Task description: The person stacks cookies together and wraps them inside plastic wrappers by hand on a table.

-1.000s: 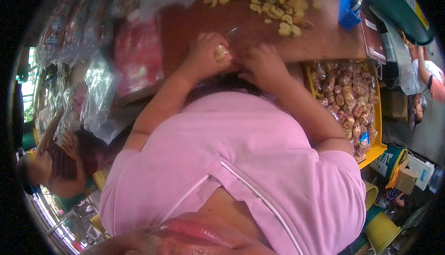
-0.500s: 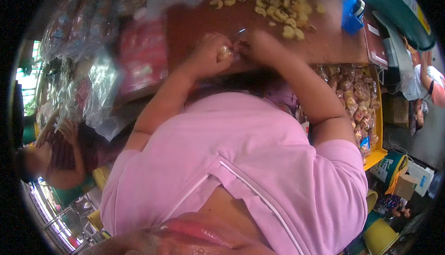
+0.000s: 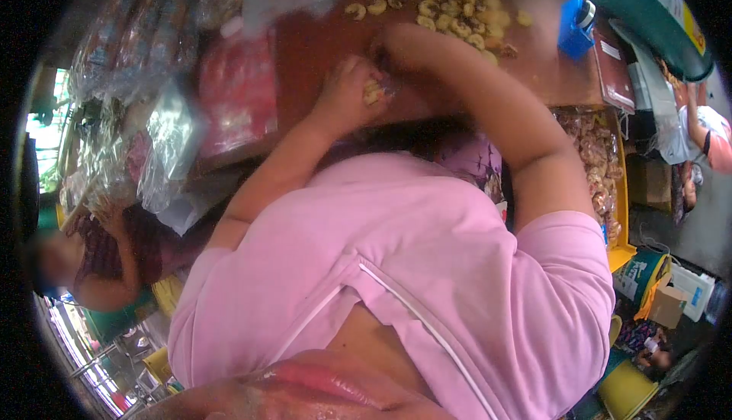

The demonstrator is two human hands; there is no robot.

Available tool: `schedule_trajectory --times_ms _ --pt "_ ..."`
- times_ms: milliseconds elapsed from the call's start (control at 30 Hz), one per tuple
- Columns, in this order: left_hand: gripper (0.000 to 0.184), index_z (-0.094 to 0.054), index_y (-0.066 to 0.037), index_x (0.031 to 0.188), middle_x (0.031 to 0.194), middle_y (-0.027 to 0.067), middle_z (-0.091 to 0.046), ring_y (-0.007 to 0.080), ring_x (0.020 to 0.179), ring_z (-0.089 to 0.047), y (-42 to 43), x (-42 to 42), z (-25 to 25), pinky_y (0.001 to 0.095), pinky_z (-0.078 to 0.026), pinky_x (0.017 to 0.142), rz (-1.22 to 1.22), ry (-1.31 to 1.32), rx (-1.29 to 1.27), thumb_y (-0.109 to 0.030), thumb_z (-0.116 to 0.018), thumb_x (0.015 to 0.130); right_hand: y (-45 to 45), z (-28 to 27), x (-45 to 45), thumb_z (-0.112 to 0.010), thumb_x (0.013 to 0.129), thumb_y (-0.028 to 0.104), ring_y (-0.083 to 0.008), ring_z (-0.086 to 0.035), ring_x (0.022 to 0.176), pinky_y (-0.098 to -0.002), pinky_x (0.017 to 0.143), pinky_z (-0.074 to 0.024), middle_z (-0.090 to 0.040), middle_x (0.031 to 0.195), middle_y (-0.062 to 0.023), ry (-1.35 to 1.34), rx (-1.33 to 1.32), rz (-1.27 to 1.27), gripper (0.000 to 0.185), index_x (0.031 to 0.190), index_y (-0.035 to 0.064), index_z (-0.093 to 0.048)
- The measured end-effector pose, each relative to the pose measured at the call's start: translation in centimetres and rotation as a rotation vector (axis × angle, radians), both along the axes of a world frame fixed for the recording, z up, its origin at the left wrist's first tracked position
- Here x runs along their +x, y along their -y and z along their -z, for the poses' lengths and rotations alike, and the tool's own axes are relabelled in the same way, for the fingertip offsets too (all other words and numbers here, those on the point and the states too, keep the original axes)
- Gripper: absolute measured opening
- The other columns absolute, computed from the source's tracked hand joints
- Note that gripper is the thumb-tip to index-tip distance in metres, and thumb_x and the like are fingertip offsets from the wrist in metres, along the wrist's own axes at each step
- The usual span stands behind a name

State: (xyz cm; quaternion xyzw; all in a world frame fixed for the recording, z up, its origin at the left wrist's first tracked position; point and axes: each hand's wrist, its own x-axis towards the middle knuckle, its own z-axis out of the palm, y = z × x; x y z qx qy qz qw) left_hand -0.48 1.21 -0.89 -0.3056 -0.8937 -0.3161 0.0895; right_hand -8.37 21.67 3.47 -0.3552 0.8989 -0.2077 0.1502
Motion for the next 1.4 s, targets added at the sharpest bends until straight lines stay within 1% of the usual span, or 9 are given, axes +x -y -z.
schedule_trajectory --times_ms 100,200,400,500,700,900,1067,1300,1400 --pt "0.043 -0.062 -0.012 0.109 0.119 0.0108 -0.057 0.036 0.114 -0.058 -0.1 0.3 -0.2 0.0535 -0.044 0.097 -0.014 0.04 -0.006 -0.029 -0.08 0.075 1.0 -1.8 0.7 -0.073 0.074 0.012 -0.0354 -0.071 0.084 -0.044 0.076 -0.0552 -0.074 0.092 -0.015 0.044 0.124 0.023 0.022 0.096 0.0077 -0.075" --pt "0.048 -0.059 -0.011 0.113 0.119 0.0116 -0.057 0.036 0.113 -0.059 0.1 0.3 -0.1 0.0535 -0.045 0.096 -0.033 0.031 -0.025 -0.029 -0.08 0.075 0.8 0.0 1.1 -0.072 0.076 0.012 -0.0376 -0.07 0.085 -0.0447 0.076 -0.0546 -0.073 0.091 -0.0174 -0.162 0.111 0.024 0.022 0.098 0.0081 -0.075" --pt "0.059 -0.053 -0.009 0.121 0.12 0.0132 -0.057 0.0362 0.116 -0.057 -0.3 0.0 0.7 0.0535 -0.045 0.096 -0.055 0.014 -0.011 -0.031 -0.082 0.074 -0.3 4.1 2.8 -0.069 0.081 0.012 -0.0402 -0.069 0.088 -0.0479 0.079 -0.0538 -0.072 0.091 -0.0191 -0.219 0.02 0.216 0.019 0.098 0.0068 -0.073" --pt "0.06 -0.053 -0.009 0.121 0.122 0.0135 -0.057 0.0363 0.117 -0.057 -0.1 -0.2 0.7 0.0537 -0.045 0.096 -0.036 -0.01 -0.031 -0.032 -0.083 0.074 -0.2 4.6 2.7 -0.068 0.082 0.011 -0.0401 -0.069 0.087 -0.048 0.08 -0.0544 -0.072 0.091 -0.0196 -0.239 0.21 0.189 0.018 0.098 0.0056 -0.073" --pt "0.061 -0.055 -0.008 0.122 0.123 0.0136 -0.058 0.0352 0.119 -0.056 0.3 -0.1 -0.2 0.0539 -0.044 0.099 -0.033 -0.009 -0.13 -0.036 -0.082 0.074 0.3 3.3 6.2 -0.066 0.081 0.011 -0.0369 -0.068 0.096 -0.0464 0.086 -0.0544 -0.071 0.099 -0.0137 -0.424 0.102 0.204 0.021 0.1 0.0046 -0.072" --pt "0.058 -0.058 -0.004 0.121 0.124 0.0155 -0.059 0.0355 0.121 -0.056 -0.5 -0.6 -3.7 0.0541 -0.044 0.101 0.043 0.119 -0.369 -0.037 -0.078 0.077 0.8 3.0 9.3 -0.058 0.085 0.012 -0.0332 -0.066 0.103 -0.0449 0.09 -0.0538 -0.068 0.107 -0.0172 -0.589 0.008 0.198 0.023 0.101 0.0049 -0.073" --pt "0.059 -0.06 0.002 0.119 0.124 0.0181 -0.059 0.0354 0.121 -0.056 -1.6 -1.2 -5.2 0.054 -0.046 0.099 0.107 0.119 -0.562 -0.037 -0.076 0.078 0.2 3.6 10.0 -0.066 0.079 0.003 -0.0372 -0.065 0.103 -0.0452 0.09 -0.0537 -0.067 0.11 -0.0174 -0.363 -0.178 0.296 0.02 0.098 0.0017 -0.073" --pt "0.058 -0.061 0.001 0.119 0.122 0.0176 -0.059 0.0354 0.12 -0.056 -1.2 -1.4 -4.1 0.0542 -0.046 0.099 0.141 0.082 -0.523 -0.04 -0.075 0.08 0.2 5.5 10.0 -0.072 0.075 0.002 -0.0363 -0.067 0.1 -0.0439 0.088 -0.0553 -0.069 0.107 -0.0177 -0.394 -0.313 0.349 0.026 0.1 0.003 -0.075" --pt "0.057 -0.061 -0.001 0.119 0.123 0.0166 -0.058 0.0352 0.12 -0.056 -0.4 -1.7 -3.4 0.0545 -0.046 0.1 0.177 0.073 -0.449 -0.039 -0.076 0.079 0.5 5.8 10.4 -0.066 0.077 0.012 -0.0384 -0.065 0.091 -0.0477 0.083 -0.0541 -0.068 0.097 -0.0203 -0.426 -0.368 0.385 0.021 0.095 0.006 -0.077"
